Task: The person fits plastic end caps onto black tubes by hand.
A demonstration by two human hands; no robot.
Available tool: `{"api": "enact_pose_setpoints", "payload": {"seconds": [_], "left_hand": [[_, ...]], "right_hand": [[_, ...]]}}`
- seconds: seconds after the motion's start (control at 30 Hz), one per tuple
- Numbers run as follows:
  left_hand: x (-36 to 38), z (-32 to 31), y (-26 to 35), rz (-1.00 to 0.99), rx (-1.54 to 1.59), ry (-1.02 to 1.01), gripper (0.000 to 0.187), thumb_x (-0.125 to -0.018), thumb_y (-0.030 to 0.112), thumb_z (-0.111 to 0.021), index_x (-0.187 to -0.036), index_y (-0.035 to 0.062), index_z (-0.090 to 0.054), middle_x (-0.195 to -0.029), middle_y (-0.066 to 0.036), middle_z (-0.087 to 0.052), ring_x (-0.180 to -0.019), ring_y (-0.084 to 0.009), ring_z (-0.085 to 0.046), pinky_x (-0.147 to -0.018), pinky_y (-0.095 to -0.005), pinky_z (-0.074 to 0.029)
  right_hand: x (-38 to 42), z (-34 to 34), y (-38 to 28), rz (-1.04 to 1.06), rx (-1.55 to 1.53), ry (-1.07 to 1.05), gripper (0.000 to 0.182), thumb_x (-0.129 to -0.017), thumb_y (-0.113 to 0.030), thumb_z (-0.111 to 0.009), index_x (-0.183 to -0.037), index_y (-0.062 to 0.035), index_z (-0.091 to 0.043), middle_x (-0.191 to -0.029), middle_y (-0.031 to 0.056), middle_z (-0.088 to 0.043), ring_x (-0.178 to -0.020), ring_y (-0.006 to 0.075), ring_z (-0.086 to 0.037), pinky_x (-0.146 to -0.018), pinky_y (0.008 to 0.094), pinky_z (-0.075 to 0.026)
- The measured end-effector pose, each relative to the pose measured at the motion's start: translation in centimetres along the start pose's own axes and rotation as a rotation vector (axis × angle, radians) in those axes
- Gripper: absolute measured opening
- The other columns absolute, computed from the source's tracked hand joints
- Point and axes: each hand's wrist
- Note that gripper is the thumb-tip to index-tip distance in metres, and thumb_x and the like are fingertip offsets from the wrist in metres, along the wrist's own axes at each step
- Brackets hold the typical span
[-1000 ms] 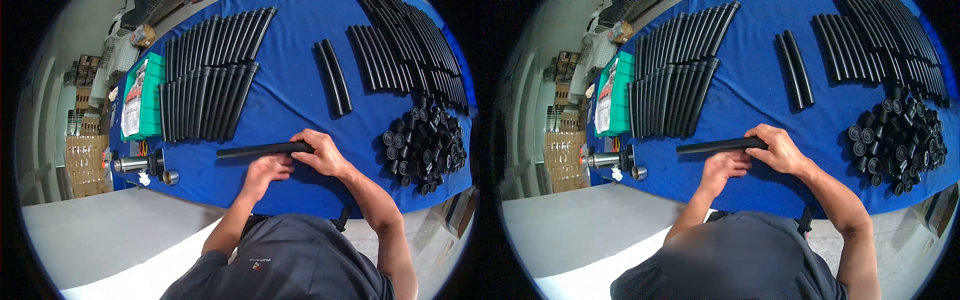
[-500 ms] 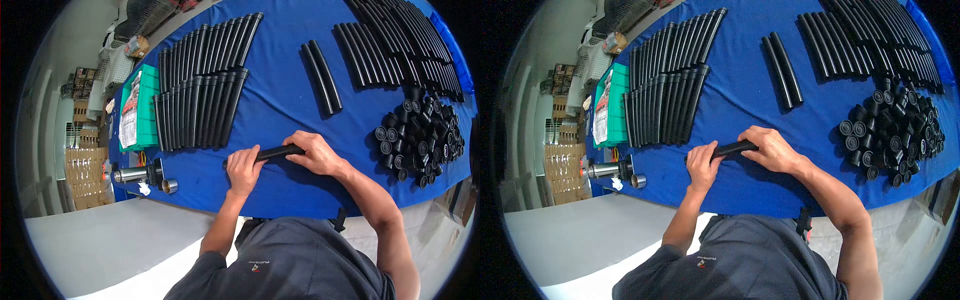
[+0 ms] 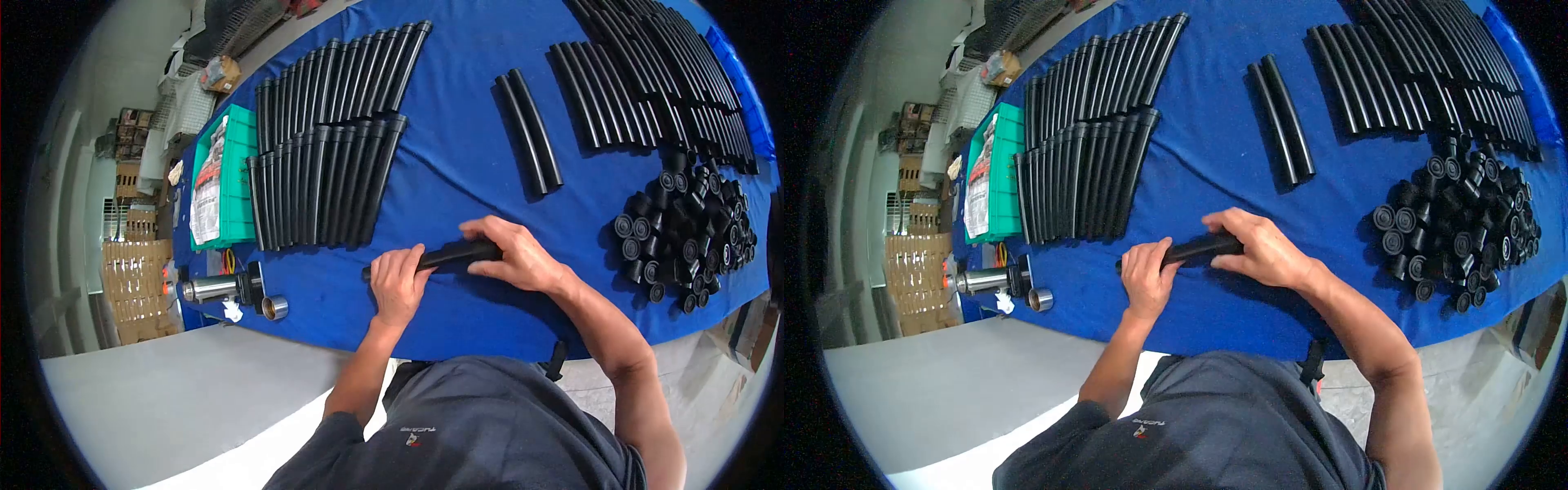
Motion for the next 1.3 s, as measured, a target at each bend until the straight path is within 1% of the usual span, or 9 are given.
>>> {"api": "enact_pose_setpoints", "payload": {"seconds": [0.4, 0.47, 0.53, 0.63, 0.73, 0.83, 0.9, 1.13, 1.3], "left_hand": [[-0.7, 0.5, 0.7, -0.086, -0.061, 0.189, 0.039, -0.086, 0.032, -0.079, -0.111, 0.0041, -0.068, -0.102, -0.012, -0.067, -0.102, -0.0315, -0.062, -0.096, -0.0477, -0.044], [0.5, 0.8, 2.9, -0.044, 0.146, 0.311, 0.036, -0.085, 0.028, -0.083, -0.108, 0.0045, -0.068, -0.097, -0.011, -0.069, -0.096, -0.0311, -0.065, -0.090, -0.0462, -0.049], [2.2, 1.4, 4.7, -0.085, 0.473, 0.083, 0.033, -0.086, 0.021, -0.083, -0.108, 0.0016, -0.068, -0.093, -0.012, -0.071, -0.088, -0.0289, -0.068, -0.079, -0.0410, -0.053], [3.3, 0.9, 5.9, 0.786, 1.237, -0.504, 0.039, -0.093, 0.019, -0.077, -0.123, -0.0020, -0.065, -0.110, -0.014, -0.073, -0.099, -0.0264, -0.072, -0.085, -0.0358, -0.058], [1.6, 0.5, 5.2, 0.967, 1.827, -0.285, 0.053, -0.096, 0.022, -0.072, -0.140, -0.0006, -0.052, -0.132, -0.014, -0.064, -0.114, -0.0285, -0.067, -0.095, -0.0397, -0.058], [0.8, -0.4, 4.4, 0.819, 2.009, -0.035, 0.059, -0.102, 0.019, -0.062, -0.155, 0.0136, -0.035, -0.151, -0.018, -0.048, -0.133, -0.0350, -0.055, -0.103, -0.0486, -0.055], [-0.1, -1.6, 2.4, 0.702, 2.044, 0.036, 0.053, -0.102, 0.019, -0.062, -0.151, 0.0230, -0.042, -0.154, -0.016, -0.047, -0.138, -0.0371, -0.050, -0.108, -0.0541, -0.051], [-4.2, -5.0, -1.1, 0.568, 2.222, 0.019, 0.038, -0.095, 0.017, -0.072, -0.130, 0.0157, -0.056, -0.134, -0.019, -0.064, -0.131, -0.0399, -0.057, -0.107, -0.0565, -0.052], [-4.2, -4.2, 0.0, 0.533, 2.113, -0.065, 0.040, -0.092, 0.011, -0.076, -0.127, 0.0105, -0.058, -0.126, -0.020, -0.067, -0.125, -0.0403, -0.062, -0.101, -0.0537, -0.057]], "right_hand": [[0.3, -0.3, 2.2, 0.176, 0.054, -0.093, 0.034, -0.089, -0.020, -0.075, -0.113, 0.0001, -0.063, -0.098, 0.0192, -0.065, -0.089, 0.0377, -0.066, -0.079, 0.0451, -0.052], [0.6, -0.1, 1.6, 0.112, -0.017, -0.105, 0.036, -0.089, -0.024, -0.074, -0.112, 0.0000, -0.063, -0.096, 0.0190, -0.065, -0.087, 0.0370, -0.066, -0.076, 0.0451, -0.052], [0.6, 0.1, 0.7, 0.000, -0.034, -0.108, 0.032, -0.087, -0.024, -0.072, -0.107, -0.0001, -0.064, -0.081, 0.0157, -0.066, -0.075, 0.0352, -0.066, -0.070, 0.0448, -0.052], [1.0, -0.4, 0.3, 0.008, -0.035, -0.068, 0.030, -0.087, -0.024, -0.072, -0.104, 0.0002, -0.065, -0.079, 0.0153, -0.066, -0.074, 0.0329, -0.067, -0.068, 0.0433, -0.052], [0.9, -0.5, 0.6, -0.025, -0.100, -0.022, 0.031, -0.088, -0.024, -0.073, -0.105, 0.0005, -0.065, -0.078, 0.0132, -0.067, -0.073, 0.0266, -0.068, -0.068, 0.0409, -0.052], [0.7, 0.1, 0.7, -0.136, -0.223, 0.009, 0.033, -0.089, -0.024, -0.076, -0.109, 0.0004, -0.066, -0.075, 0.0056, -0.067, -0.069, 0.0144, -0.065, -0.063, 0.0337, -0.052], [0.5, 0.3, 0.6, -0.257, -0.400, 0.020, 0.033, -0.090, -0.026, -0.076, -0.106, 0.0009, -0.066, -0.072, 0.0070, -0.066, -0.064, 0.0186, -0.065, -0.060, 0.0362, -0.052], [0.9, -1.2, 1.8, 0.116, 0.235, 0.192, 0.040, -0.088, -0.022, -0.076, -0.117, 0.0017, -0.061, -0.096, 0.0191, -0.067, -0.088, 0.0388, -0.068, -0.075, 0.0465, -0.055], [1.0, -1.0, 1.6, 0.130, 0.241, 0.081, 0.032, -0.090, -0.018, -0.070, -0.113, 0.0011, -0.058, -0.094, 0.0200, -0.063, -0.086, 0.0416, -0.066, -0.074, 0.0518, -0.053]]}}
Point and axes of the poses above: each hand's wrist, its own x-axis away from the middle knuckle, its own z-axis out of the back of the hand, y = z × x
